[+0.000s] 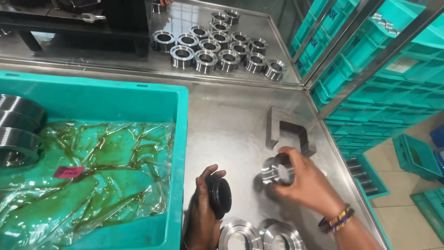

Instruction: Inspecting, manipulating, and organizing various metal pulleys and gears at a quality control station.

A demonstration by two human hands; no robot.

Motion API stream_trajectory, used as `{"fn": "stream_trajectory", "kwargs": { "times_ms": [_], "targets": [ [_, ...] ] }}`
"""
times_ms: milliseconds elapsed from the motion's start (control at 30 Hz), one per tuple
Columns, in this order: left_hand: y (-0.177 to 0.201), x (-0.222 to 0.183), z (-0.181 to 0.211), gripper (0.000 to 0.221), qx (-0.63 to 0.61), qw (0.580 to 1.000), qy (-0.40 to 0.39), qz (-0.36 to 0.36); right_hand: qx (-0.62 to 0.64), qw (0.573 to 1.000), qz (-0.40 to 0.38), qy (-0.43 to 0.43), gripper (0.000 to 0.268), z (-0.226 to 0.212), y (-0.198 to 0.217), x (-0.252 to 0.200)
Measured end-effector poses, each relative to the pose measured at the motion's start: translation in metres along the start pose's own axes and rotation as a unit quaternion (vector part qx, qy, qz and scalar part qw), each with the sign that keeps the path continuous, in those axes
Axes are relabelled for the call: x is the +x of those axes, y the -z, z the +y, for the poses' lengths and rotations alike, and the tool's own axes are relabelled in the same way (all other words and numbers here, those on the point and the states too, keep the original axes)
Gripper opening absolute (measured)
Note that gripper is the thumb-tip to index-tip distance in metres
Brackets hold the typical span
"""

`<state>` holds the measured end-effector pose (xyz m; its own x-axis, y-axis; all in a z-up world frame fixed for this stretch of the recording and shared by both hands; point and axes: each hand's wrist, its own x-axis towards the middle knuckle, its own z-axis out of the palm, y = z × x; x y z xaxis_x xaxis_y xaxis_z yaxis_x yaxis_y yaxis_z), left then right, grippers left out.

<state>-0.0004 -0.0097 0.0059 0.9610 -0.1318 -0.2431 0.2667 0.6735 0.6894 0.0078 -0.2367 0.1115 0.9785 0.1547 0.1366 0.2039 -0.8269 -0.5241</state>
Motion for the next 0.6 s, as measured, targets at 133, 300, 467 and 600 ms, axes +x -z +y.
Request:
{"fn": "stream_trajectory", "kwargs": {
  "times_ms": [133,300,467,600],
  "targets": [
    [0.001,0.003,-0.001,0.066,0.013,1.000,-0.013,0.023,-0.143,0.977,-0.038,-0.156,0.080,0.049,0.001,0.019],
    [0.000,0.004,0.003,0.069,0.071,0.997,-0.002,0.030,-0.202,0.969,-0.048,-0.135,0.064,0.104,-0.010,0.033],
    [-0.001,0.005,0.006,0.075,0.122,0.991,0.035,0.038,-0.232,0.972,0.024,-0.028,0.042,0.128,-0.019,0.036],
    [-0.003,0.003,0.009,0.078,0.148,0.988,0.039,0.035,-0.241,0.968,0.070,-0.024,0.042,0.135,-0.027,0.038]
  ]
}}
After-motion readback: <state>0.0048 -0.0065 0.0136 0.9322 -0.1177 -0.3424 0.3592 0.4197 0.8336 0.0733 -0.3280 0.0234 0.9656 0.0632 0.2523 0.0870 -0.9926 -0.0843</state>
